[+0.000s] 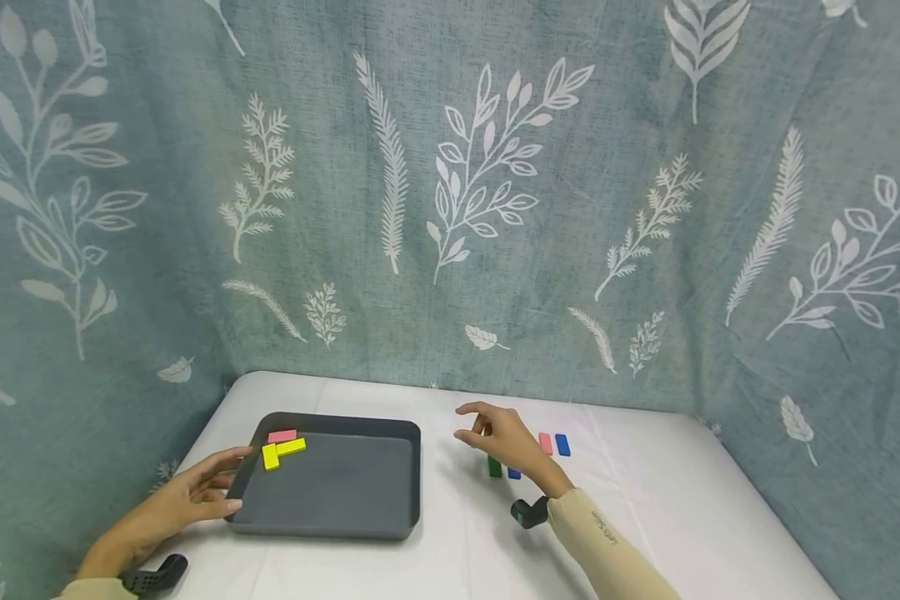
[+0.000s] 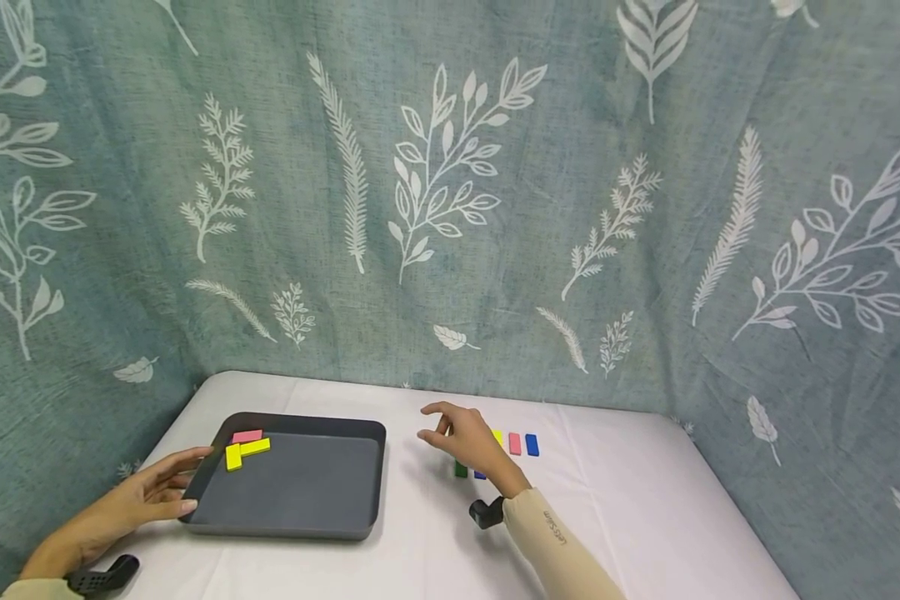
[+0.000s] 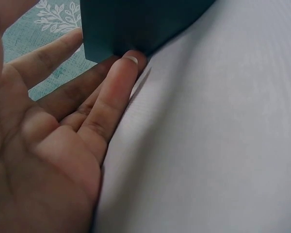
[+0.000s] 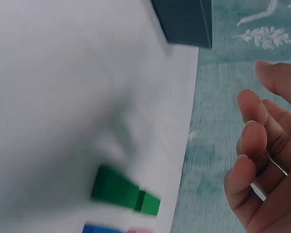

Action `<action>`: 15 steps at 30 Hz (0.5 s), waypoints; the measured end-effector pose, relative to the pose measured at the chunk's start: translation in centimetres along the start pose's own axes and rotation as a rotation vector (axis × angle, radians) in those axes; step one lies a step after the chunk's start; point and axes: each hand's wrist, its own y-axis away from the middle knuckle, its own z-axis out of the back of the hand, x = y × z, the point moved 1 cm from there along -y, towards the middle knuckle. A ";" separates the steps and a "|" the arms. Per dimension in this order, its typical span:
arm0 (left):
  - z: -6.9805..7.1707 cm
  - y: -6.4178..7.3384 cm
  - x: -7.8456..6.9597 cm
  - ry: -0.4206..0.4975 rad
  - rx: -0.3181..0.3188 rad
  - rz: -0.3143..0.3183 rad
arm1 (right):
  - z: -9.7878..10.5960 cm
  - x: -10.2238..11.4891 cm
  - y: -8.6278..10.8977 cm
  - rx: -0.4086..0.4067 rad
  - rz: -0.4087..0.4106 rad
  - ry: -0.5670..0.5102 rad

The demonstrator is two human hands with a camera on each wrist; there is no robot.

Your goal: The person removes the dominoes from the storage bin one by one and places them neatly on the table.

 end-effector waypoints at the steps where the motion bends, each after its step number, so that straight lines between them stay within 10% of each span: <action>1: 0.0 0.0 0.0 0.000 0.001 -0.004 | -0.2 0.4 -0.3 0.005 0.002 -0.001; 15: 0.1 0.1 -0.2 -0.011 -0.003 -0.022 | -3.8 5.2 -3.6 0.068 0.100 -0.039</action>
